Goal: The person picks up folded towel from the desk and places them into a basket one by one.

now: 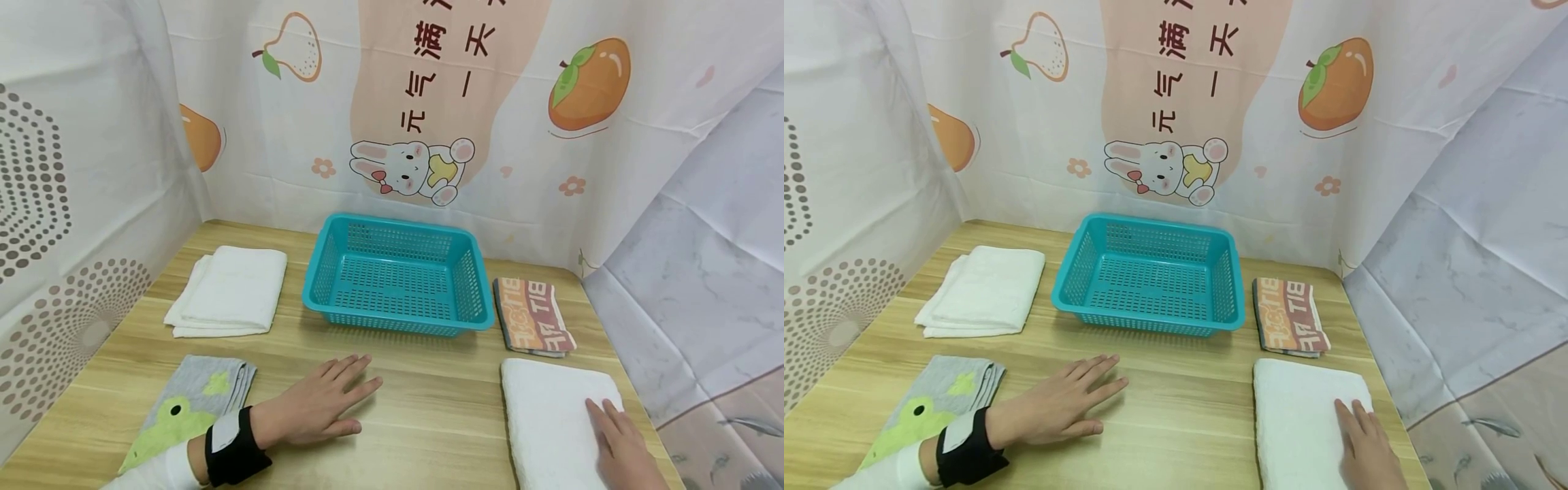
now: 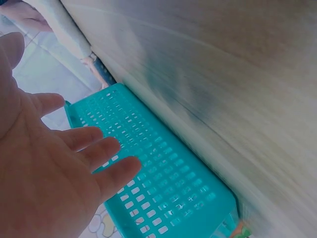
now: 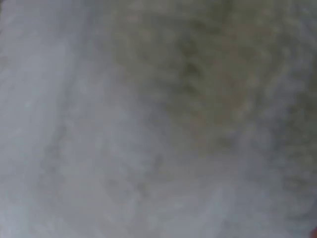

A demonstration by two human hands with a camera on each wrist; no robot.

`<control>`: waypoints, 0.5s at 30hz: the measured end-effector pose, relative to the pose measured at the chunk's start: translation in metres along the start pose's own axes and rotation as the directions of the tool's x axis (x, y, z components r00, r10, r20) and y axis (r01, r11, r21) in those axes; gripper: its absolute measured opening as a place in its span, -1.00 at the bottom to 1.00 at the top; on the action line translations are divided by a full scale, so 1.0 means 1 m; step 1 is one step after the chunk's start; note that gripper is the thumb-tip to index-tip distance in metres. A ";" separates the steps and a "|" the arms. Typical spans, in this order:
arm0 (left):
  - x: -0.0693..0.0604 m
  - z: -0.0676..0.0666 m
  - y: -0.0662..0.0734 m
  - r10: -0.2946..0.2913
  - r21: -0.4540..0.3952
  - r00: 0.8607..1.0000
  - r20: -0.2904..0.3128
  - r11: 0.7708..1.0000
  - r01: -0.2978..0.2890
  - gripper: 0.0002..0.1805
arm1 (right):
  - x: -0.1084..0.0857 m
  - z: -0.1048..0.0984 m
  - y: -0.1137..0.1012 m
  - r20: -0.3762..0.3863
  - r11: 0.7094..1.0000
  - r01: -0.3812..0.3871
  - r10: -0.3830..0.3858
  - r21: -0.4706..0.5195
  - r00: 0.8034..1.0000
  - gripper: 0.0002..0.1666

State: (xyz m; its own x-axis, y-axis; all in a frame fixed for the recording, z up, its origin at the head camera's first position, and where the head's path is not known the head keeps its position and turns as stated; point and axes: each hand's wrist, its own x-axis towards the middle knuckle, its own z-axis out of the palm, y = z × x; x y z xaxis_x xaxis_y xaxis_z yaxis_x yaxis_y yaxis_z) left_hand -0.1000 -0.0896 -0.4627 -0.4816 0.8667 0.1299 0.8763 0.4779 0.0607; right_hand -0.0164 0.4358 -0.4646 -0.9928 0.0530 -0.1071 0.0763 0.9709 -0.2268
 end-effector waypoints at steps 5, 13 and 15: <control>0.001 0.001 0.000 0.003 0.002 1.000 0.001 1.000 -0.003 -0.29 | -0.001 0.000 0.001 -0.031 1.000 -0.001 0.001 0.023 1.000 -0.47; 0.002 0.001 0.000 -0.006 0.020 1.000 0.008 1.000 0.006 -0.27 | -0.003 0.001 0.004 -0.093 0.993 -0.061 0.070 0.099 0.993 -0.48; 0.002 0.000 0.000 -0.006 0.027 1.000 0.002 1.000 0.006 -0.27 | -0.002 0.001 0.006 -0.067 0.989 -0.090 0.098 0.116 0.993 -0.46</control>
State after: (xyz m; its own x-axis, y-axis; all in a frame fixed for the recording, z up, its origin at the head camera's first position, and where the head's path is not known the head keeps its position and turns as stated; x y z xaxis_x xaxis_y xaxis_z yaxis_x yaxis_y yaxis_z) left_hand -0.1011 -0.0880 -0.4627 -0.4868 0.8642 0.1271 0.8729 0.4866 0.0345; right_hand -0.0136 0.4409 -0.4666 -0.9845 0.1633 -0.0638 0.1752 0.9287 -0.3268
